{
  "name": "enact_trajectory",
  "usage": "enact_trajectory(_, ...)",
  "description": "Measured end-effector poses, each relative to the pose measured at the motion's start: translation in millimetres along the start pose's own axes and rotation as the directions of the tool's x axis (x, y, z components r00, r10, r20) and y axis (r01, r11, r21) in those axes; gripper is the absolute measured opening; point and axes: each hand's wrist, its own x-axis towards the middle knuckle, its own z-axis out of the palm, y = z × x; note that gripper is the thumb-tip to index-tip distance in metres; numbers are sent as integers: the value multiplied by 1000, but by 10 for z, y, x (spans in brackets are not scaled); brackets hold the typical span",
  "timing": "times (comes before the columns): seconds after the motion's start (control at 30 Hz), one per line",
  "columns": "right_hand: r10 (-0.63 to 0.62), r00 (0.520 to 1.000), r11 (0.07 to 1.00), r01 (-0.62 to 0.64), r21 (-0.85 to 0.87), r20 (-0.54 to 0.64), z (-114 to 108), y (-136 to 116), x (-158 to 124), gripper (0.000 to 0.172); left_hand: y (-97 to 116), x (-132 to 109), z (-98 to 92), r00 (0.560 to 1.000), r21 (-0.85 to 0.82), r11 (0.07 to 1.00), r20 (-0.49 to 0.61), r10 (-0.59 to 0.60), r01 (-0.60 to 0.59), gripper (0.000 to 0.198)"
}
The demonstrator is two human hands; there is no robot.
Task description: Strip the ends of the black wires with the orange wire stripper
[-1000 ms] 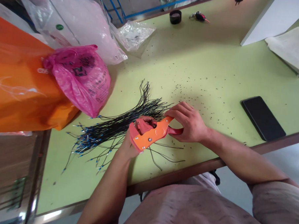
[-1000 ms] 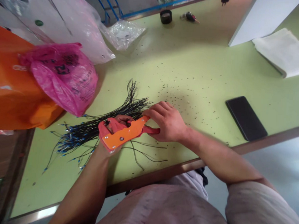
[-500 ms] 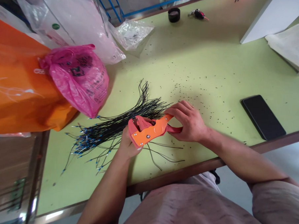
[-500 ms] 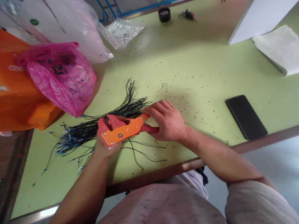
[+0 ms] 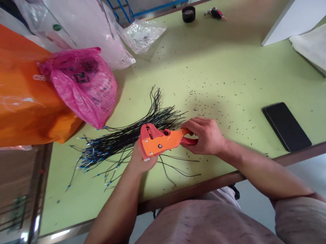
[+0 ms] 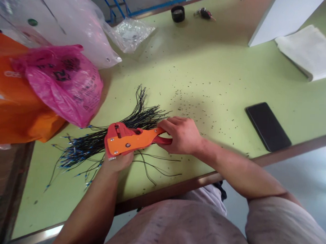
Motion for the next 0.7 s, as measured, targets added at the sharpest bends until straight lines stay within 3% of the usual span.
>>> enact_trajectory(0.1, 124, 992, 991, -125, 58, 13, 4, -23, -9, 32, 150, 34, 31, 1000, -90, 996, -31, 1, -3, 48)
enact_trajectory(0.2, 309, 951, 937, -308, 164, 20, -33, 14, 26, 40, 372, 133, 25, 1000, -115, 993, -21, 1, -4, 42)
enact_trajectory(0.33, 496, 867, 843, -472, 259, -33, -120, 122, 131, 63, 570, 268, -92, 977, -85, 977, 69, 202, -196, 69)
enact_trajectory(0.43, 540, 835, 818, -492, 299, -102, -165, 163, 190, 69, 571, 289, -215, 982, -71, 980, 21, 187, -185, 72)
enact_trajectory(0.57, 533, 836, 817, -468, 338, -132, -183, 149, 200, 71, 487, 292, -317, 981, 193, 981, -186, 60, -23, 39)
enact_trajectory(0.63, 527, 840, 820, -463, 335, -129, -184, 142, 192, 71, 458, 307, -323, 989, 335, 942, -140, 39, 10, 32)
enact_trajectory(0.7, 521, 846, 824, -464, 327, -115, -183, 144, 185, 70, 454, 322, -305, 999, 408, 913, -20, 30, -19, 33)
